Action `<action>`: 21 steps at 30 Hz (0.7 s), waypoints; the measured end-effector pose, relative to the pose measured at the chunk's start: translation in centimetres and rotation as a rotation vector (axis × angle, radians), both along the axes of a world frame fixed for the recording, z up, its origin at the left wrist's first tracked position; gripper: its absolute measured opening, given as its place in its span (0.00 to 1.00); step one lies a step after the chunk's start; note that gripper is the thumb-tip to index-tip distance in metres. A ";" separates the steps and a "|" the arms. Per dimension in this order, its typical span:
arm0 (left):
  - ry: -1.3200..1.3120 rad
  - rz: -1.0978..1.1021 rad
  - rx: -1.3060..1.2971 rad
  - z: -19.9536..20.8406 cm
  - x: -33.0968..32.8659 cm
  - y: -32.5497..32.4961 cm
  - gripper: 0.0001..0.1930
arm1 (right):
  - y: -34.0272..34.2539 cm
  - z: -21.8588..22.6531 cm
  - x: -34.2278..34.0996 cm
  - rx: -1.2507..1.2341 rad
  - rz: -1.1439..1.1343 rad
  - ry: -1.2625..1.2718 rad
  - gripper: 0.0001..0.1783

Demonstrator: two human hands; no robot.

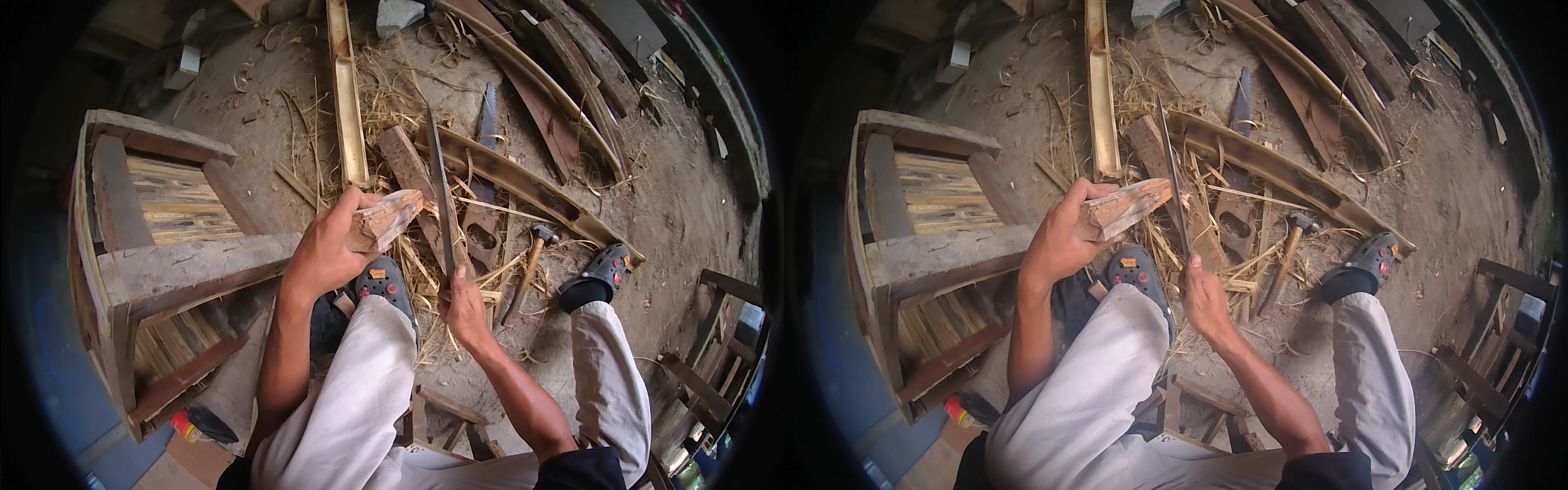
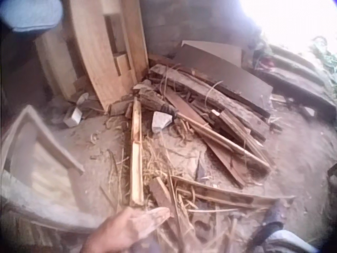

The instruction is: The person sits on the ground and uses a knife to shave and shape a small piece of wood. They repeatedly scrape the wood's surface, rotate it, and remove shavings. The person then places the shaped wood aside among other wood pieces.

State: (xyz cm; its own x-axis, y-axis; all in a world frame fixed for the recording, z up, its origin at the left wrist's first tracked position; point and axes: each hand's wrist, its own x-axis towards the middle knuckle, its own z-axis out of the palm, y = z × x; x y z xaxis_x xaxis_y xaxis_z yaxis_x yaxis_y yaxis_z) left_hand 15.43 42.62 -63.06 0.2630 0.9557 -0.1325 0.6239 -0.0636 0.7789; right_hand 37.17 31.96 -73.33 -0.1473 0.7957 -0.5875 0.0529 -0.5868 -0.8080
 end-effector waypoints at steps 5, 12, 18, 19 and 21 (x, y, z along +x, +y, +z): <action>0.001 -0.005 -0.037 0.2 -0.1 0.4 0.28 | 3.0 0.3 -0.3 0.687 -0.069 -0.017 0.36; -0.013 -0.036 -0.039 0.7 -0.5 0.7 0.27 | 1.1 -3.2 -0.6 0.028 0.176 -0.596 0.43; -0.038 -0.034 -0.047 0.4 -0.8 0.6 0.27 | 2.0 -0.3 0.4 0.388 -0.145 0.105 0.39; -0.023 -0.038 -0.062 0.4 -0.8 0.7 0.27 | 1.9 -0.6 0.3 0.447 -0.174 0.096 0.39; -0.007 -0.049 -0.065 0.7 -0.8 1.0 0.26 | 1.4 -1.8 0.0 0.580 -0.091 -0.125 0.39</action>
State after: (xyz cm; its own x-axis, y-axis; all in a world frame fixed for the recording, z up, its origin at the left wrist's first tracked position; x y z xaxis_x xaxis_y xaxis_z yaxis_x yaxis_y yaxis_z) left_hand 14.63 43.66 -62.39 0.3102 0.9310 -0.1922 0.6159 -0.0428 0.7867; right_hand 37.21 33.41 -75.16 -0.0214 0.9978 -0.0620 0.1388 -0.0584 -0.9886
